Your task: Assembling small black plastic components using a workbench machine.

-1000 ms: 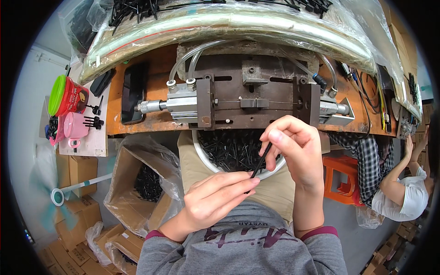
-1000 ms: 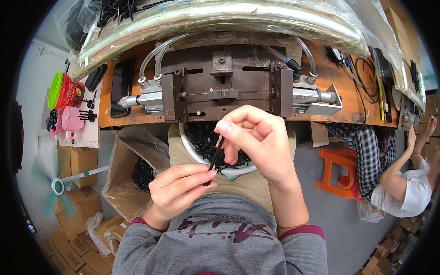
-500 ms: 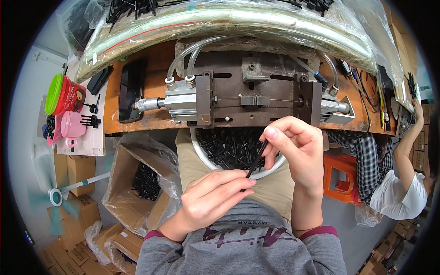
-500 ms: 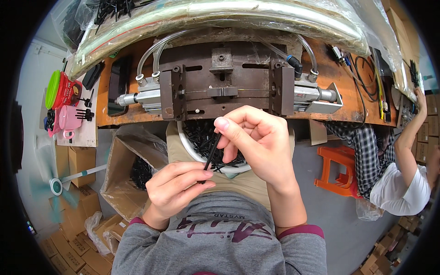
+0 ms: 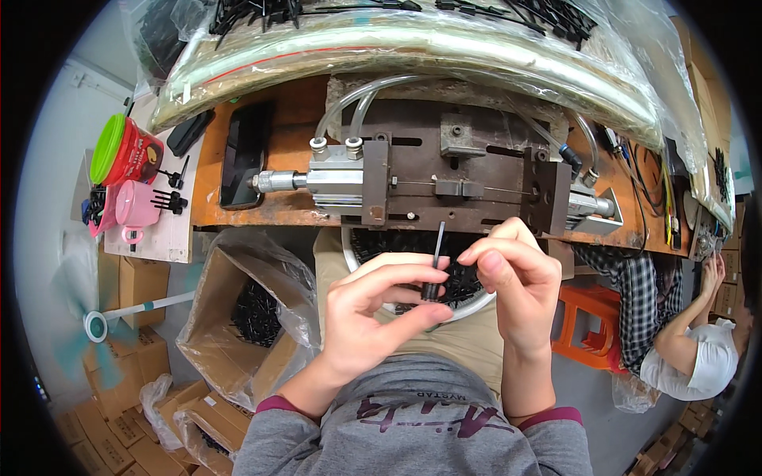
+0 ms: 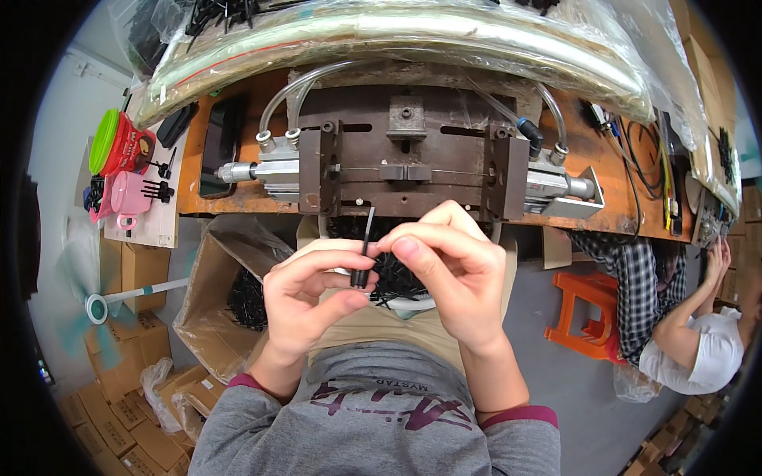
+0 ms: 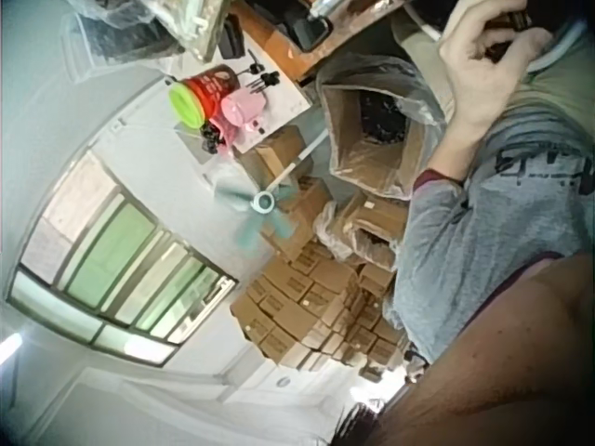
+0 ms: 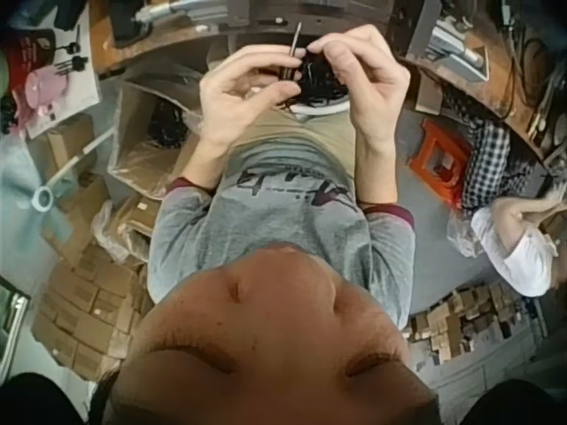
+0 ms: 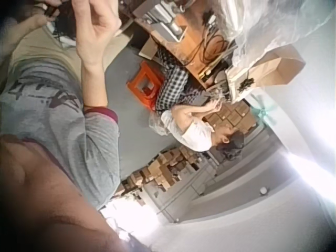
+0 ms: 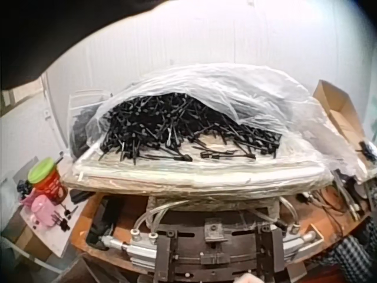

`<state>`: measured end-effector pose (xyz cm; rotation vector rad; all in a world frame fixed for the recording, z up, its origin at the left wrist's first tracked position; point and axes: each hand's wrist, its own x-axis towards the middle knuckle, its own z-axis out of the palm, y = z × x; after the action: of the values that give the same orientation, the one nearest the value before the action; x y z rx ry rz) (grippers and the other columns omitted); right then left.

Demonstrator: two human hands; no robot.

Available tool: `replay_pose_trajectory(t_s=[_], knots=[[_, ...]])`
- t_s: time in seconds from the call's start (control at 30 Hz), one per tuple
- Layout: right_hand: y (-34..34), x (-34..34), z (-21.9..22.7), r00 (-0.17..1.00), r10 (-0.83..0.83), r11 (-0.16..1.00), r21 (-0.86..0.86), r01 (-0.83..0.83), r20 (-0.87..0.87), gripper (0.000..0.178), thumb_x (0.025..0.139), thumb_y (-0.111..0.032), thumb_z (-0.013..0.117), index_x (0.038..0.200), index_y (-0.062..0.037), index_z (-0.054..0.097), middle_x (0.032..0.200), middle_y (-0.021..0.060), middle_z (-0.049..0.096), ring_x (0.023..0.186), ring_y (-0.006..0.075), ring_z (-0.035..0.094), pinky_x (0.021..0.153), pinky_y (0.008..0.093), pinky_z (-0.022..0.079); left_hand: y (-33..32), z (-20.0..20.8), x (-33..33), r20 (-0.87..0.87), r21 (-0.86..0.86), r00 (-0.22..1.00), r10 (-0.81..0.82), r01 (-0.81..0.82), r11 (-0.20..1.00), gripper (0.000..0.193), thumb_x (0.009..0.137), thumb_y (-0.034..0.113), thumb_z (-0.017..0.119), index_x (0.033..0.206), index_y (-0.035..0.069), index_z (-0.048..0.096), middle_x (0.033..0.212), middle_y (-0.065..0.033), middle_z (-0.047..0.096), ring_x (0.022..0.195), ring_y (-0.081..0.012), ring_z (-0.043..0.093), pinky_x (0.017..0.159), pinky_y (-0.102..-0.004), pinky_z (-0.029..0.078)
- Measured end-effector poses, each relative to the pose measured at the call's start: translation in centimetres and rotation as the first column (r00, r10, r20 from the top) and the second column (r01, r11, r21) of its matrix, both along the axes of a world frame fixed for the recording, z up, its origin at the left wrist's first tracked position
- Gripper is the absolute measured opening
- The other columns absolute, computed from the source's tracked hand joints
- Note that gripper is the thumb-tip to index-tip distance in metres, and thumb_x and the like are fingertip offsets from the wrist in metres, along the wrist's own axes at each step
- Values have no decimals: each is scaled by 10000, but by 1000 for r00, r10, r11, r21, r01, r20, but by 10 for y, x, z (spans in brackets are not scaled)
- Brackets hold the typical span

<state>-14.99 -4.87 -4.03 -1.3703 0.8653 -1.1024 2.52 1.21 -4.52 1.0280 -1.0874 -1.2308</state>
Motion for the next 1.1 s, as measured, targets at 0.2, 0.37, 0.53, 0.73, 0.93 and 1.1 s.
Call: replay_pose_trajectory(t_s=[0.2,0.37,0.53,0.73,0.93,1.1], knots=[[4,10,-5,998,-39,983,-179,31,-44,102,848,-40,712,935,-13,757,789,32,609,708,86,507,588,213,401,-10,-1,-10,-79,17,997,15,-14,1000,204,817,-71,713,1016,-38,689,1093,-133,638,980,-163,647,798,-275,596],[5,13,-6,997,-62,976,-212,51,-45,92,839,-47,721,917,-17,758,778,32,630,696,86,497,577,214,392,-11,3,-14,16,-32,999,49,-48,998,166,828,-67,701,992,-41,685,1056,-120,646,938,-158,656,782,-268,596],[8,13,-13,993,-106,979,-178,95,-49,73,849,-45,719,904,-4,741,807,44,643,714,87,494,566,212,388,-13,4,-14,131,-32,990,52,-48,998,119,836,-29,706,951,-33,680,994,-90,659,885,-136,658,751,-263,591],[11,17,-22,986,-160,963,-212,166,45,61,863,-24,700,913,10,702,833,51,634,728,92,500,595,205,402,-14,3,-12,298,-48,954,25,-11,999,104,842,0,704,937,-31,672,944,-87,667,838,-136,663,700,-257,576],[11,11,-27,965,-261,943,-211,256,3,90,915,-62,643,887,14,683,867,72,632,762,100,522,619,203,409,-10,4,-11,384,-28,923,-13,26,999,97,825,-2,720,910,-20,678,907,-92,677,802,-146,666,685,-258,566],[-1,4,-14,936,-322,946,98,310,145,202,966,-171,614,930,22,664,806,88,671,604,81,598,542,188,422,-1,-4,-7,430,-121,903,20,35,992,225,739,-8,791,951,-28,718,983,-122,696,851,-168,686,721,-251,559]])
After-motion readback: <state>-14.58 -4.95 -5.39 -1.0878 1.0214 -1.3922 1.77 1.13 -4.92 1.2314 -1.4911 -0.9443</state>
